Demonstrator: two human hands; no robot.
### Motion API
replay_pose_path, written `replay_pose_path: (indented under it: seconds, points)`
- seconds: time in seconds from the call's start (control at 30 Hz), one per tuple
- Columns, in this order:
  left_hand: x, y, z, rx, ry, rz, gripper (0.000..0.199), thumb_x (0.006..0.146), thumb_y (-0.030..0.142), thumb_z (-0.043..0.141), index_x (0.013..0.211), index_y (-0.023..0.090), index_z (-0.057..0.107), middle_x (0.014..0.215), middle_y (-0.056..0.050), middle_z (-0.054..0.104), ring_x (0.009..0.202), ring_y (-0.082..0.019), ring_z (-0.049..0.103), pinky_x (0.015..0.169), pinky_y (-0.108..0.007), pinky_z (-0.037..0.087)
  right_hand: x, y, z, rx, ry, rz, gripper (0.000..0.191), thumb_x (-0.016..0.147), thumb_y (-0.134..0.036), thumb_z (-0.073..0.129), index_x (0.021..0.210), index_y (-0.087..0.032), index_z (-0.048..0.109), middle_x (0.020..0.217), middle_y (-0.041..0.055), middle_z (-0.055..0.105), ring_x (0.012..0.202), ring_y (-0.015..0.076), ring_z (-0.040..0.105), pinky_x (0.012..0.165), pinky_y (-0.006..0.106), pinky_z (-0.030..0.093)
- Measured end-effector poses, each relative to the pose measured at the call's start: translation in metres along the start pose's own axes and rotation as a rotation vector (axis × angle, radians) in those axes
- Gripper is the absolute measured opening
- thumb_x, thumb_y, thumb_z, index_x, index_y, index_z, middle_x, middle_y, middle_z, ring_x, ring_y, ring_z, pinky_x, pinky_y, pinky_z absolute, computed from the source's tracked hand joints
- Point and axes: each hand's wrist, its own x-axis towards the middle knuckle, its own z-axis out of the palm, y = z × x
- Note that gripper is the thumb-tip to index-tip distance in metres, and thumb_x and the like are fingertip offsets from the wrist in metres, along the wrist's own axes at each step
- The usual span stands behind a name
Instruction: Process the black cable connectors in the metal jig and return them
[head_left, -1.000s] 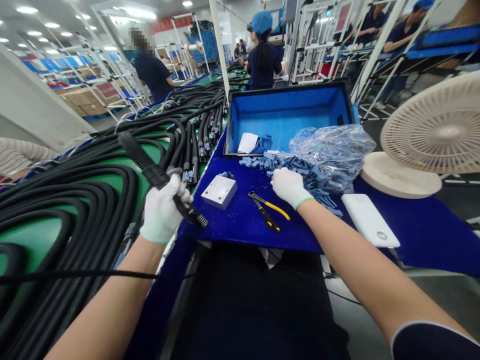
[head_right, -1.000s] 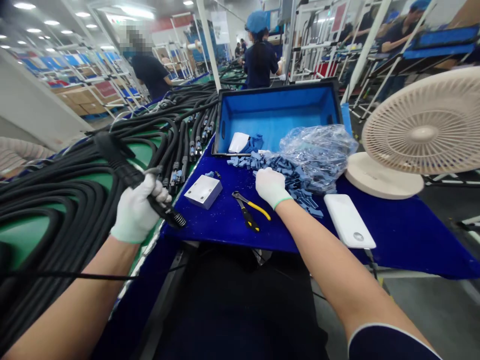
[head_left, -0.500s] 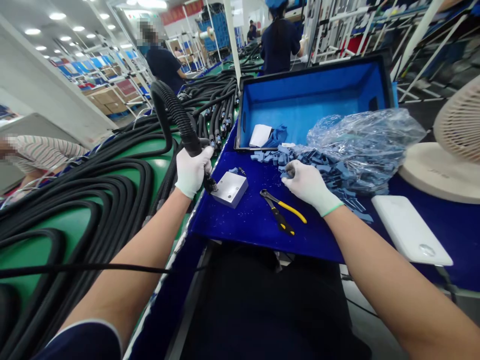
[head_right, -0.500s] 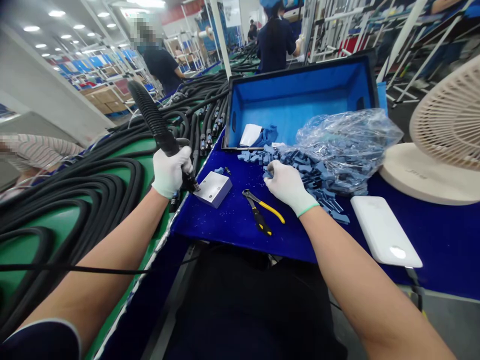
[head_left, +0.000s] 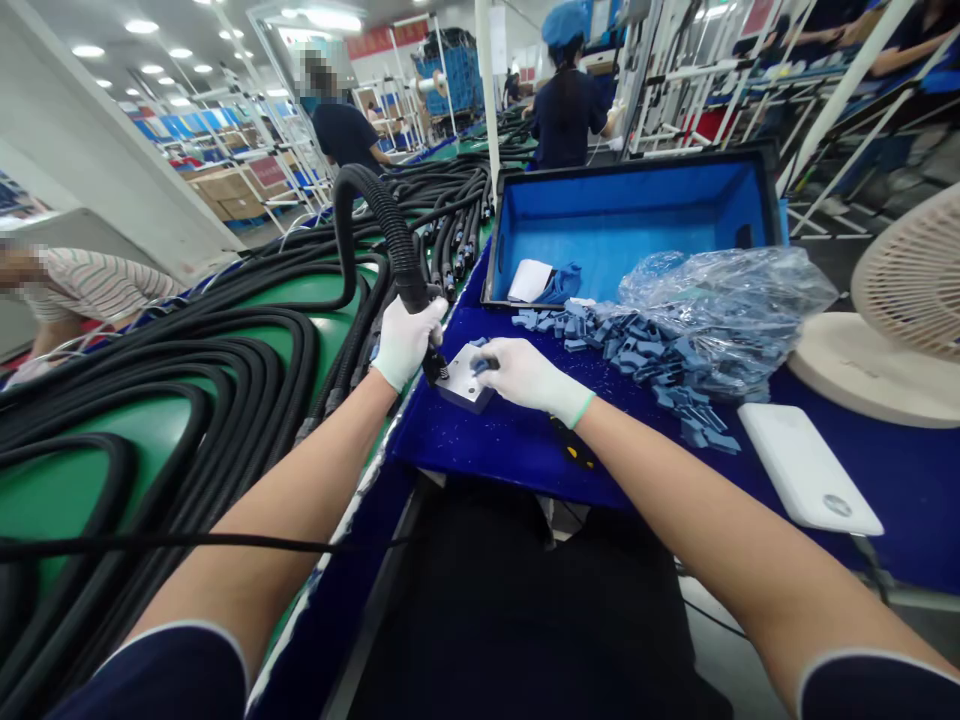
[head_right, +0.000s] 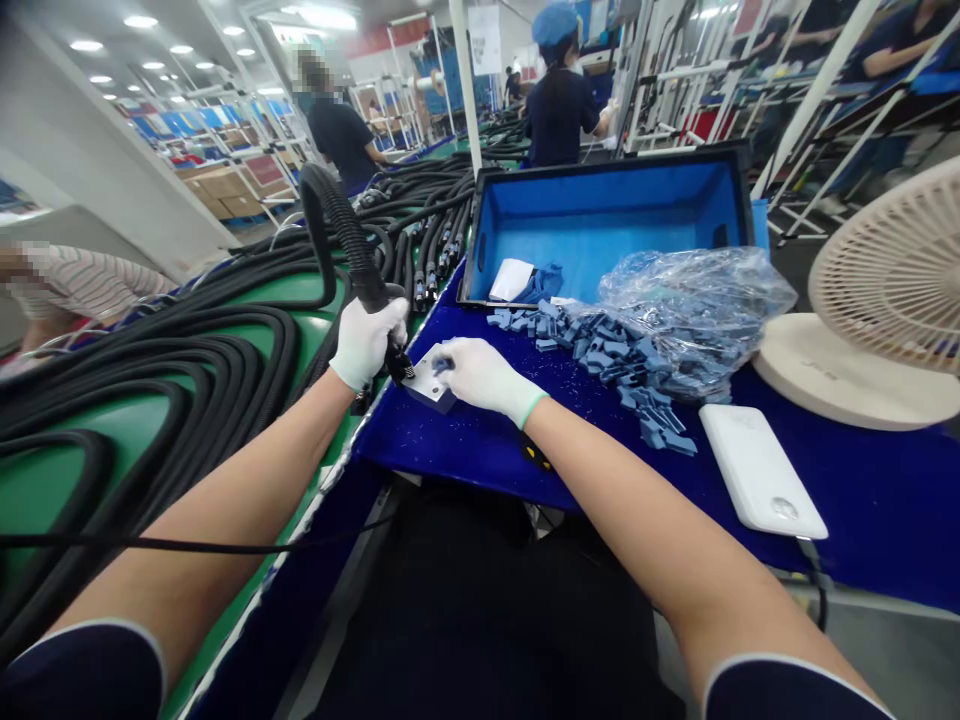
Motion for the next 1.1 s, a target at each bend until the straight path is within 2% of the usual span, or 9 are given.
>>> replay_pose_path:
  seconds: [0.27,0.47,0.63,0.73,0.83,0.9,0.97,1.03,1.1]
  points:
    - [0.006,-0.007,-0.008,0.062,-0.008,0.096,0.026,0.083,0.028,0.07,0.104,0.014,0.065,0.077,-0.002,0.066,0.068,-0.015,0.06,0.072,-0.031,0.051,0.065,0.001,0.023,-0.076,-0.055,-0.016,0.025,0.094,-0.036,0.06,0.086,-0.014,0.069,0.085,0.0055,0.07,0.073,0.0154,0.054,0.07,0.026,0.038]
    - [0.006,-0.008,-0.004,-0.026,-0.066,0.078,0.028,0.084,0.029,0.072,0.107,0.014,0.067,0.08,-0.003,0.065,0.07,-0.016,0.06,0.071,-0.031,0.051,0.077,0.02,0.026,0.184,-0.131,0.045,0.04,0.082,-0.052,0.069,0.073,-0.013,0.07,0.065,-0.001,0.058,0.06,0.0114,0.046,0.06,0.026,0.035]
    - [0.004,-0.002,-0.009,-0.13,-0.017,0.064,0.026,0.085,0.035,0.073,0.101,0.017,0.062,0.078,-0.002,0.064,0.065,-0.015,0.061,0.064,-0.03,0.05,0.078,0.021,0.025,0.175,-0.141,0.162,0.051,0.076,-0.063,0.072,0.075,-0.013,0.071,0.061,-0.0019,0.058,0.056,0.0105,0.047,0.056,0.025,0.035]
    - [-0.01,0.0,-0.053,-0.181,0.172,0.053,0.034,0.087,0.044,0.071,0.108,0.021,0.056,0.088,-0.003,0.066,0.057,-0.012,0.059,0.057,-0.027,0.049,0.074,0.015,0.026,0.066,-0.169,0.156,0.049,0.08,-0.062,0.07,0.082,-0.014,0.075,0.068,0.0022,0.067,0.06,0.0131,0.055,0.058,0.026,0.039]
    - [-0.054,0.001,-0.132,-0.002,0.282,-0.097,0.043,0.087,0.05,0.068,0.118,0.022,0.056,0.089,-0.003,0.067,0.053,-0.012,0.058,0.054,-0.026,0.049,0.07,0.015,0.028,-0.02,-0.155,0.104,0.036,0.083,-0.051,0.069,0.088,-0.016,0.078,0.083,0.0067,0.074,0.068,0.0158,0.061,0.064,0.028,0.044]
    - [-0.101,0.002,-0.189,0.316,0.241,-0.277,0.046,0.089,0.054,0.06,0.123,0.022,0.058,0.089,-0.004,0.07,0.06,-0.016,0.064,0.058,-0.028,0.053,0.068,0.019,0.032,-0.061,-0.153,0.074,0.028,0.084,-0.043,0.068,0.091,-0.018,0.079,0.089,0.0072,0.075,0.074,0.0174,0.064,0.069,0.03,0.047]
    - [-0.154,0.005,-0.236,0.61,0.125,-0.443,0.044,0.086,0.051,0.063,0.118,0.021,0.065,0.097,-0.008,0.075,0.084,-0.024,0.072,0.075,-0.033,0.057,0.067,0.024,0.037,-0.11,-0.147,0.066,0.024,0.083,-0.039,0.069,0.092,-0.02,0.079,0.09,0.0066,0.076,0.077,0.0189,0.066,0.073,0.032,0.049]
    - [-0.205,0.005,-0.269,0.82,0.048,-0.584,0.04,0.081,0.042,0.065,0.113,0.018,0.071,0.111,-0.012,0.076,0.11,-0.031,0.069,0.093,-0.036,0.054,0.067,0.027,0.042,-0.165,-0.133,0.068,0.021,0.081,-0.038,0.071,0.092,-0.021,0.079,0.091,0.006,0.076,0.079,0.0206,0.067,0.074,0.034,0.05]
    - [-0.25,0.003,-0.286,1.017,-0.027,-0.732,0.043,0.075,0.035,0.064,0.113,0.017,0.073,0.119,-0.015,0.076,0.119,-0.035,0.066,0.102,-0.039,0.049,0.066,0.028,0.046,-0.214,-0.12,0.072,0.021,0.08,-0.038,0.072,0.093,-0.022,0.079,0.091,0.0056,0.077,0.08,0.0222,0.067,0.074,0.036,0.05]
